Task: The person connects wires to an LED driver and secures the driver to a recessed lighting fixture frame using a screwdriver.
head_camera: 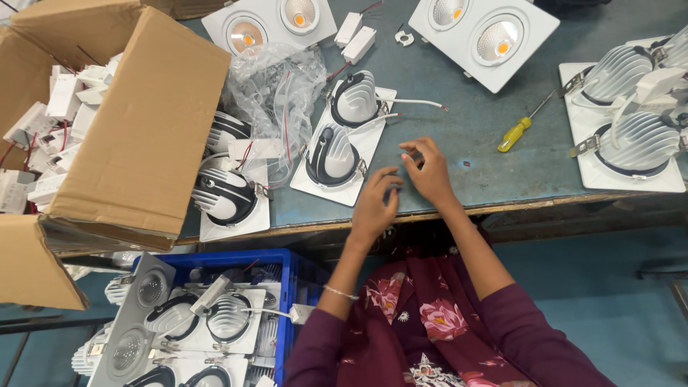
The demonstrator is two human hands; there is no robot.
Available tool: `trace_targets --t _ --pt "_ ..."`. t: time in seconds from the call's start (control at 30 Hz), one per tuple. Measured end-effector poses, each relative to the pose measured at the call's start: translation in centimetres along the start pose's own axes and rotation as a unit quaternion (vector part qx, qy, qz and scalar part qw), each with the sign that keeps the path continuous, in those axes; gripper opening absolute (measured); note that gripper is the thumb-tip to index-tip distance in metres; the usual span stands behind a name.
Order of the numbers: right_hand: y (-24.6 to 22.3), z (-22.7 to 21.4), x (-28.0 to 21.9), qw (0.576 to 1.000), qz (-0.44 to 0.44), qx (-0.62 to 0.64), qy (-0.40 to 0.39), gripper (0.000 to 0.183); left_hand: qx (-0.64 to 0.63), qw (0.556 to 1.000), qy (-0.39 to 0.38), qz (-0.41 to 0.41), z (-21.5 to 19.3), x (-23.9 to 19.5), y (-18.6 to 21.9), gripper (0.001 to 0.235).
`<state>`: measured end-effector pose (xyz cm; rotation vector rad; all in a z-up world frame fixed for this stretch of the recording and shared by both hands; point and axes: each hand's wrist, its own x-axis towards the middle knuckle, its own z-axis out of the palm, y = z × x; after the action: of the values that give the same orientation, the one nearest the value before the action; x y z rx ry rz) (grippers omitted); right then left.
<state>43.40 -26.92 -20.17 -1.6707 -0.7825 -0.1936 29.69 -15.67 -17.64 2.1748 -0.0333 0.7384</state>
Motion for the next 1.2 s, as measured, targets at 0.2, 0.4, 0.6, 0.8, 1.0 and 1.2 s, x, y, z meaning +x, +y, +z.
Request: trace_targets --t 0.2,0.4,0.6,0.8,1.0,1.2 --pt "1.7 0.4 2.4 0.981 -0.089 -0.169 0.042 0.039 0.033 0.994 0.09 -0.057 1.3 -0.1 -0.4 0.014" --pt "4.2 2.0 7.8 0.966 -0.054 -0.253 -0.027 0.059 0.051 0.988 0.129 -0.062 2.0 -0.2 -0.7 0.012" --pt "3.9 0.5 6.9 0.955 -0.115 -0.271 -0.027 0.007 0.048 0.988 0.132 -0.071 1.9 0.0 -0.8 0.011" --pt "1.1 -0.6 0.9 0.978 -0.036 -0.201 -0.031 0.01 0.01 0.991 0.124 -0.046 1.6 0.0 -1.8 0.011" --pt "-0.3 1.2 -1.8 0.984 -0.038 -0.171 -0.003 0.008 0.003 0.989 0.145 -0.027 0.2 0.7 -3.1 0.01" --pt "-0.4 1.3 -1.6 0.985 -0.038 -0.165 -0.002 0.01 -0.001 0.991 0.13 -0.027 -2.3 1.1 -3.9 0.008"
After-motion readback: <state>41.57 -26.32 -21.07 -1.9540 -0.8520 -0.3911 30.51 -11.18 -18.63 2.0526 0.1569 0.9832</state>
